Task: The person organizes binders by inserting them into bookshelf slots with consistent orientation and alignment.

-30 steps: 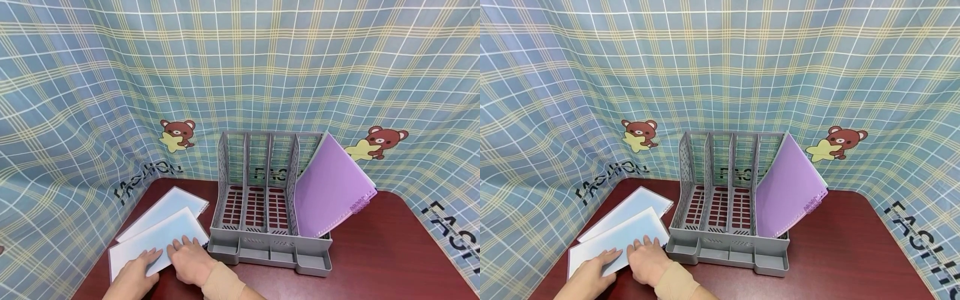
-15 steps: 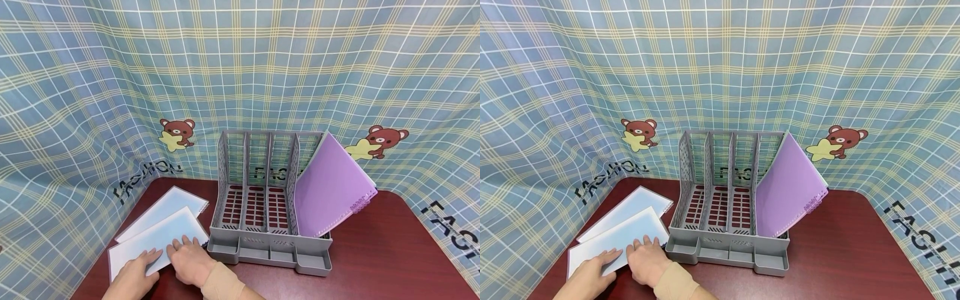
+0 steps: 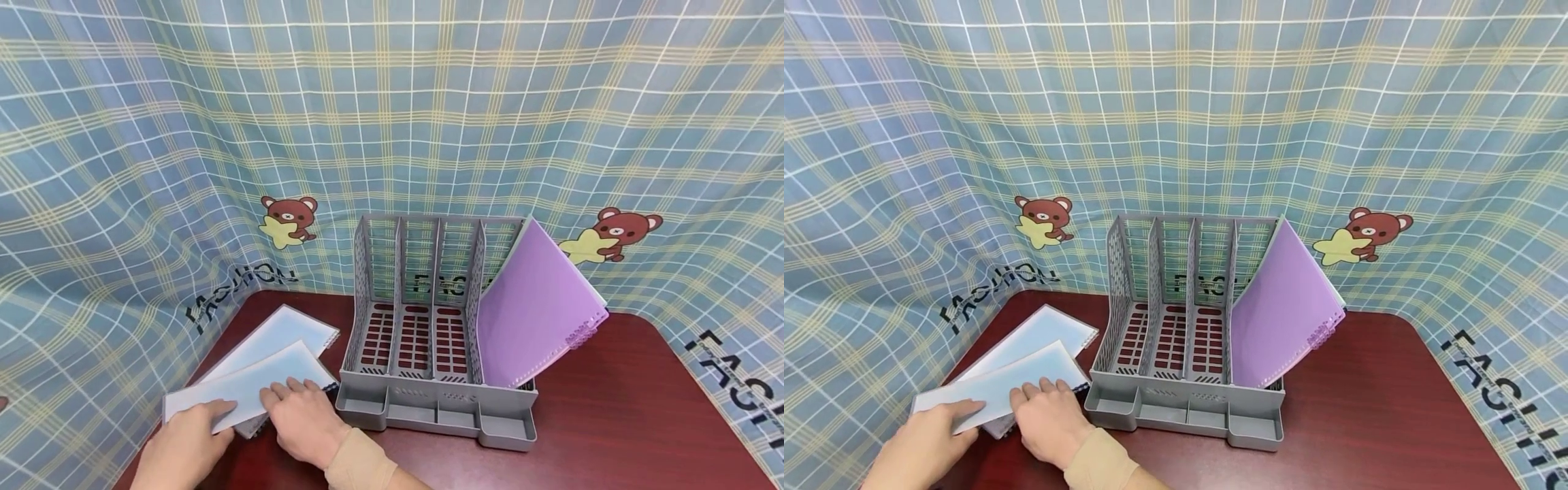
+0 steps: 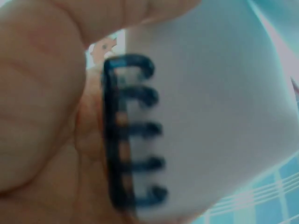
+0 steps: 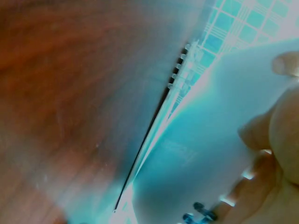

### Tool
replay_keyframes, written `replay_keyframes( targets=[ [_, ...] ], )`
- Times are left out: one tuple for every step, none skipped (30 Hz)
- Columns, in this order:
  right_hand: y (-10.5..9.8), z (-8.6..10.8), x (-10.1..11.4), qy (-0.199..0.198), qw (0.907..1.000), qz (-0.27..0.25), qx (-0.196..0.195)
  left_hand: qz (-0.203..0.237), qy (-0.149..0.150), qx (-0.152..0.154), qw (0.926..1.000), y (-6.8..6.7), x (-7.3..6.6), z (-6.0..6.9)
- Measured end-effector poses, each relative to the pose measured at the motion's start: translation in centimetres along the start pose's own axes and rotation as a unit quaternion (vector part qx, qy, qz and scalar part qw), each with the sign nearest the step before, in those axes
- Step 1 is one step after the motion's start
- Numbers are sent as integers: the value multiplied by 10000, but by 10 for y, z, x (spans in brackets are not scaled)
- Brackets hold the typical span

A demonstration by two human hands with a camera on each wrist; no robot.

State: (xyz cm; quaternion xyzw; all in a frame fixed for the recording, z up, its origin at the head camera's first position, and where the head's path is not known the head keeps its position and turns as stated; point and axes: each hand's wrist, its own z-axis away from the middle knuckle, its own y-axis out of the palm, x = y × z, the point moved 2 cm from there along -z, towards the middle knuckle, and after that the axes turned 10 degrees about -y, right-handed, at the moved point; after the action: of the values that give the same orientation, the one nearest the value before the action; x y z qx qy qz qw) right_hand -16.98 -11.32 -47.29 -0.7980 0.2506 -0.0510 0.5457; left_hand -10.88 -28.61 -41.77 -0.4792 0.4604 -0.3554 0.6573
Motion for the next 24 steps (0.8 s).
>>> replay_keyframes(
  targets=[
    [-2,0,-1,10,9998,-8,-210,36,75,-212,9997,-6,0,3],
    [-5,-1,-2,15,9992,-45,-392,75,173,-456,9988,-12,-1,5],
    [-7,-1,-4,32,9984,-75,-563,113,296,-718,9969,-18,-2,8],
    [-8,-1,-5,48,9973,-126,-721,152,414,-995,9941,-24,-3,10],
    [-10,-2,-6,52,9962,-193,-851,211,554,-1283,9900,-29,-4,13],
    [-12,-2,-7,64,9950,-272,-955,268,654,-1510,9860,-35,-5,15],
    [-14,-3,-9,99,9940,-366,-1029,331,734,-1692,9823,-40,-6,16],
    [-15,-3,-10,153,9928,-500,-1077,371,819,-1829,9790,-46,-7,17],
    [-17,-4,-11,239,9912,-656,-1121,421,872,-1954,9759,-52,-8,18],
    [-19,-4,-13,339,9892,-838,-1158,499,931,-2038,9733,-58,-10,18],
    [-21,-4,-15,456,9864,-1033,-1193,584,986,-2111,9707,-63,-11,18],
    [-23,-3,-17,583,9825,-1253,-1251,675,978,-2127,9699,-68,-13,18],
    [-26,-3,-20,718,9774,-1475,-1336,751,965,-2157,9688,-73,-16,17],
    [-29,-2,-23,844,9709,-1708,-1448,845,948,-2168,9679,-77,-18,16],
    [-32,-2,-25,957,9641,-1910,-1576,949,912,-2186,9669,-81,-21,14],
    [-34,-1,-28,1058,9567,-2106,-1710,1054,869,-2163,9667,-84,-25,12],
    [-37,0,-30,1147,9496,-2268,-1834,1162,822,-2131,9666,-87,-28,10],
    [-40,1,-33,1225,9426,-2405,-1964,1276,771,-2099,9663,-88,-31,8],
    [-43,2,-35,1303,9359,-2528,-2081,1371,727,-2045,9665,-89,-35,5],
    [-45,3,-37,1368,9296,-2643,-2177,1482,696,-1996,9661,-90,-38,3],
    [-48,4,-39,1426,9244,-2732,-2250,1589,656,-1950,9656,-90,-42,0],
    [-50,6,-41,1485,9181,-2851,-2318,1708,600,-1901,9649,-89,-46,-2],
    [-53,7,-42,1540,9131,-2941,-2367,1814,566,-1892,9634,-89,-50,-4],
    [-56,9,-44,1614,9077,-3016,-2431,1906,520,-1870,9623,-88,-54,-7]
  ],
)
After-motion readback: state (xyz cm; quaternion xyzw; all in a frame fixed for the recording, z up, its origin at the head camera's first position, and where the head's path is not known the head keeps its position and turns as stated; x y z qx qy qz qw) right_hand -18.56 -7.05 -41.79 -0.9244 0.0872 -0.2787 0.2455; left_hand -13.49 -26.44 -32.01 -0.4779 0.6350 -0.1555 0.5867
